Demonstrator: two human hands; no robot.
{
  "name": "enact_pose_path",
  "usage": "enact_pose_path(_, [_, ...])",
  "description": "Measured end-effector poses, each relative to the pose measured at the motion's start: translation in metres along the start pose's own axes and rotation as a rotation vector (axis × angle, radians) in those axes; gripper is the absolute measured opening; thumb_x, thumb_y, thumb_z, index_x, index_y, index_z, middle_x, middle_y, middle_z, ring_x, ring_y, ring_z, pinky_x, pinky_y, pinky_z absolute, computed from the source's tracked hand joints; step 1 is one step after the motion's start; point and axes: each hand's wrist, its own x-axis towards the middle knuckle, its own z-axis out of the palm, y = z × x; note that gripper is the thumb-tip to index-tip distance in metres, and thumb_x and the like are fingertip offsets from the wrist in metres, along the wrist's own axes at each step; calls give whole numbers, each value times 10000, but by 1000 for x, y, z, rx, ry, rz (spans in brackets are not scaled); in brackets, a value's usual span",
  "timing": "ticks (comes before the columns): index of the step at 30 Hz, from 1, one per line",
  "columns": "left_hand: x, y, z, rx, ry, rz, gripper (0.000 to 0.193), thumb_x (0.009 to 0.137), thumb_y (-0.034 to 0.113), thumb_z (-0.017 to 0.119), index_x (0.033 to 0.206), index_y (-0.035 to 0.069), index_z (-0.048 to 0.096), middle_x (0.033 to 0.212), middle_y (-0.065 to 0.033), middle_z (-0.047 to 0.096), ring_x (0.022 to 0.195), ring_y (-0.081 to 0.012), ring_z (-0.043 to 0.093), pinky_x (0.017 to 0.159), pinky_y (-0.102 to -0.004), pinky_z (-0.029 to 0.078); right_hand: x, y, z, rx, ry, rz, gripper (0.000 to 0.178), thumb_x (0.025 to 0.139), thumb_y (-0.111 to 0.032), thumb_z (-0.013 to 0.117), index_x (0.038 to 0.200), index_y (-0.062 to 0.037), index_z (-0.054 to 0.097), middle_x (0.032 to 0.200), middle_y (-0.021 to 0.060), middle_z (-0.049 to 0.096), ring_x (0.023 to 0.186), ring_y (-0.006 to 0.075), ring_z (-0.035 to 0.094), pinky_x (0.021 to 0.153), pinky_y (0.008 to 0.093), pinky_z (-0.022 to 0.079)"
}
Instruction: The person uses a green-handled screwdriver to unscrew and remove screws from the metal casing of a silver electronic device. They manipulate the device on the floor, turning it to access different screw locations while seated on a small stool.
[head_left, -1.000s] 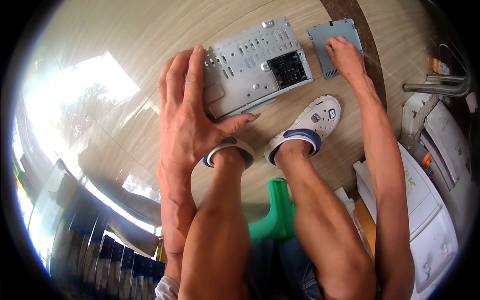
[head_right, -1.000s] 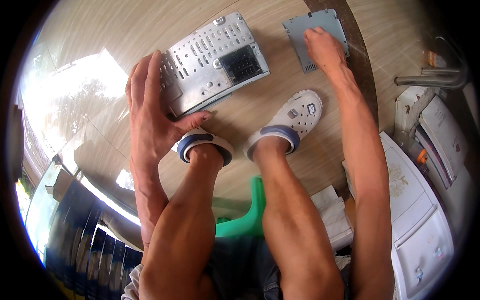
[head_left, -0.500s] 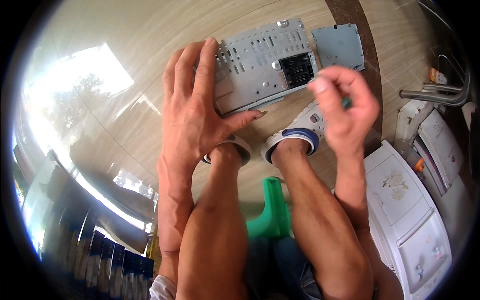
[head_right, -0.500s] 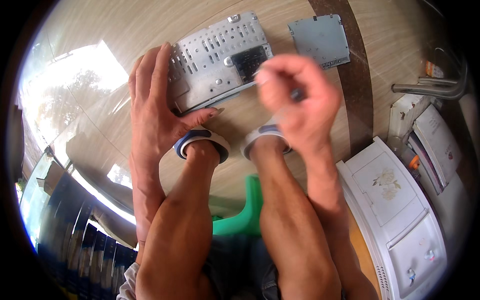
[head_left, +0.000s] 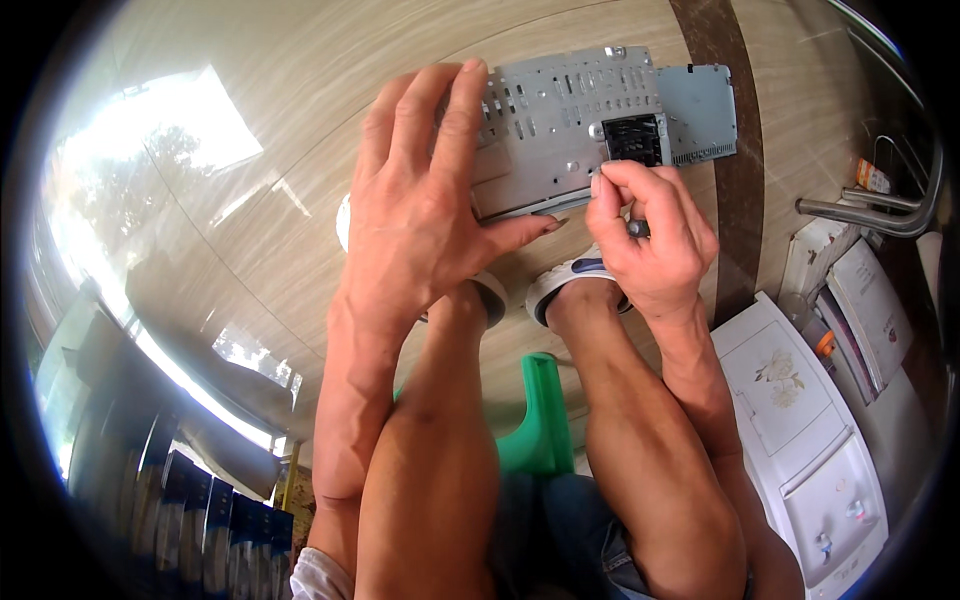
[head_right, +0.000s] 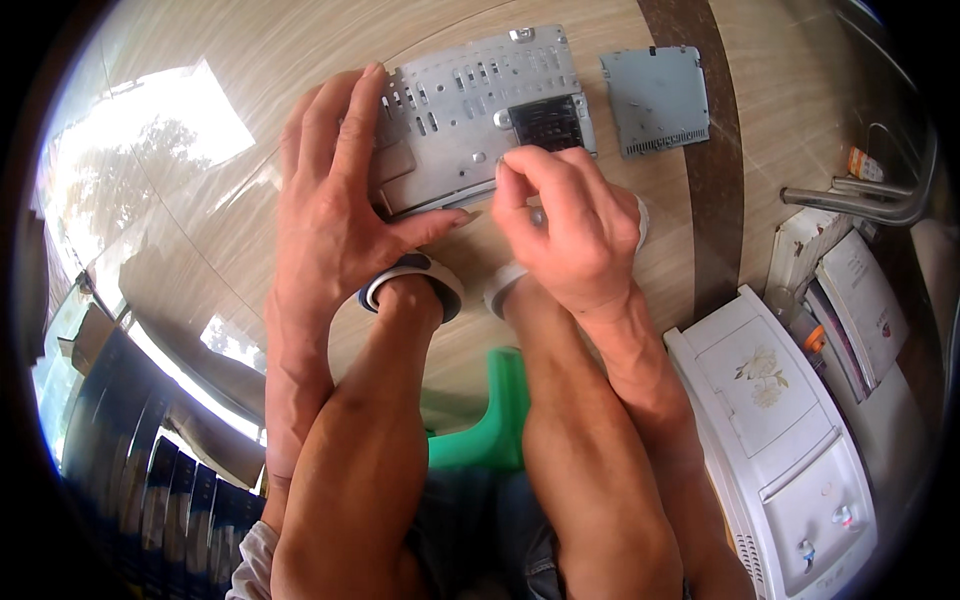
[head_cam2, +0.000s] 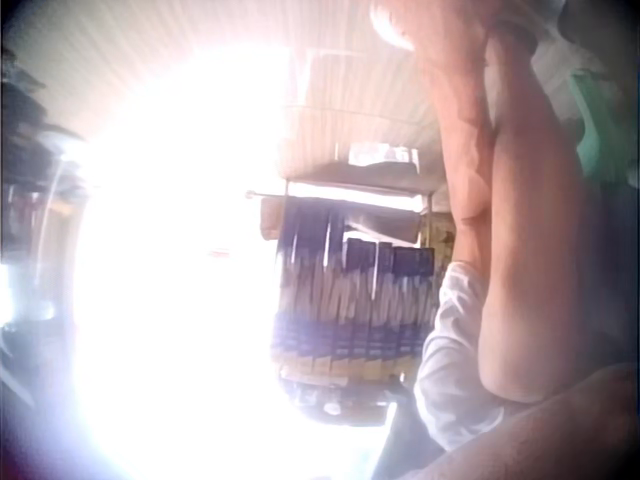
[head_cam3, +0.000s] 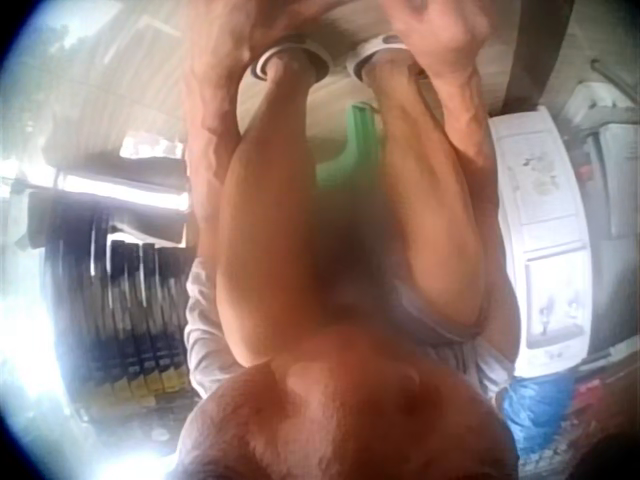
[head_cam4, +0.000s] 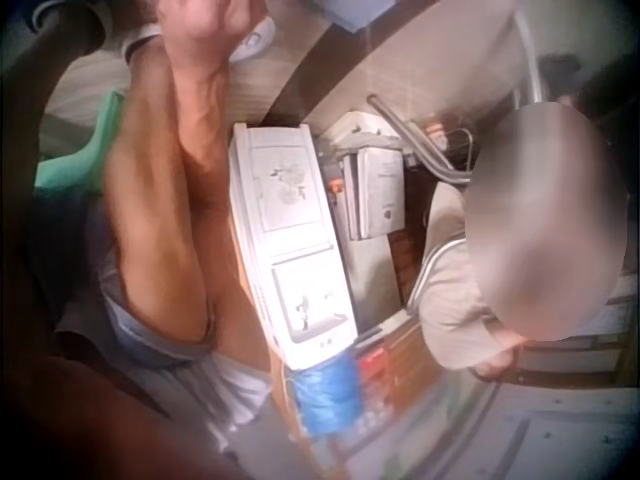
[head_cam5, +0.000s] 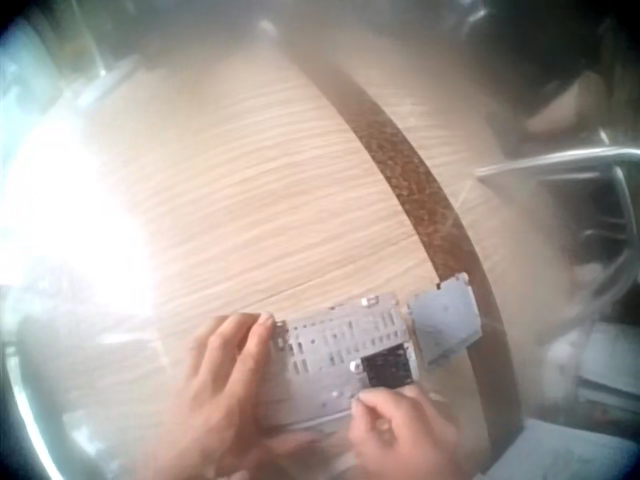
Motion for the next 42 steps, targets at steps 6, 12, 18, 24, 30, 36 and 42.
enact_pose_path(6, [1, 1, 1, -14, 18, 13, 1163, 589, 509, 952, 1534, 23, 479, 1467, -202, 514, 1327, -464, 492, 1077, -558, 464, 3, -1, -3, -50, 27, -37, 246, 781, 68, 792, 986, -35, 703, 755, 43, 634, 559, 191, 628, 481, 329, 489])
enact_pose_path(12, [5, 7, -1, -1, 28, -20, 1130, 497, 314, 1000, 1485, 35, 529, 1444, -164, 529, 1333, -416, 501, 1088, -499, 498, 2, 2, -7, -98, -9, -81, 255, 769, 62, 802, 984, -43, 711, 771, 46, 633, 570, 210, 628, 495, 343, 486])
enact_pose_path(18, [-1, -1, 2, -14, 13, 7, 1175, 593, 519, 951, 1538, 13, 469, 1486, -214, 493, 1343, -461, 474, 1097, -546, 445, -3, 5, -2, -15, -9, -64, 245, 775, 49, 806, 979, -52, 718, 779, 42, 637, 574, 214, 629, 499, 339, 489])
enact_pose_path(24, [2, 2, 1, -13, 20, 23, 1173, 592, 517, 950, 1538, 17, 470, 1479, -213, 502, 1335, -457, 482, 1091, -543, 450, 3, -2, -10, 75, -52, 74, 226, 795, 36, 805, 982, -62, 724, 787, 39, 649, 585, 186, 642, 510, 325, 513])
enact_pose_path(30, [3, 4, -5, 36, 0, 8, 1133, 507, 321, 998, 1488, 23, 514, 1434, -163, 528, 1330, -419, 493, 1080, -501, 494, 2, -2, -6, 118, -48, 90, 206, 810, 30, 800, 981, -62, 731, 794, 42, 660, 606, 185, 656, 518, 309, 519])
enact_pose_path(36, [5, 9, 0, 21, 10, 8, 1145, 510, 327, 995, 1496, 13, 504, 1436, -168, 527, 1335, -430, 486, 1091, -520, 483, 10, -2, -31, 83, -81, 114, 213, 849, 29, 777, 1047, -41, 738, 806, 27, 668, 608, 113, 622, 521, 257, 479])
enact_pose_path(42, [-1, 9, -9, 32, -54, -47, 1022, 532, 344, 987, 1468, 224, 594, 1479, -150, 491, 1347, -418, 471, 1106, -539, 463, 18, -23, -69, 583, -26, 686, 273, 1005, -39, 649, 1268, 23, 683, 994, 36, 695, 782, 49, 560, 672, 195, 447])
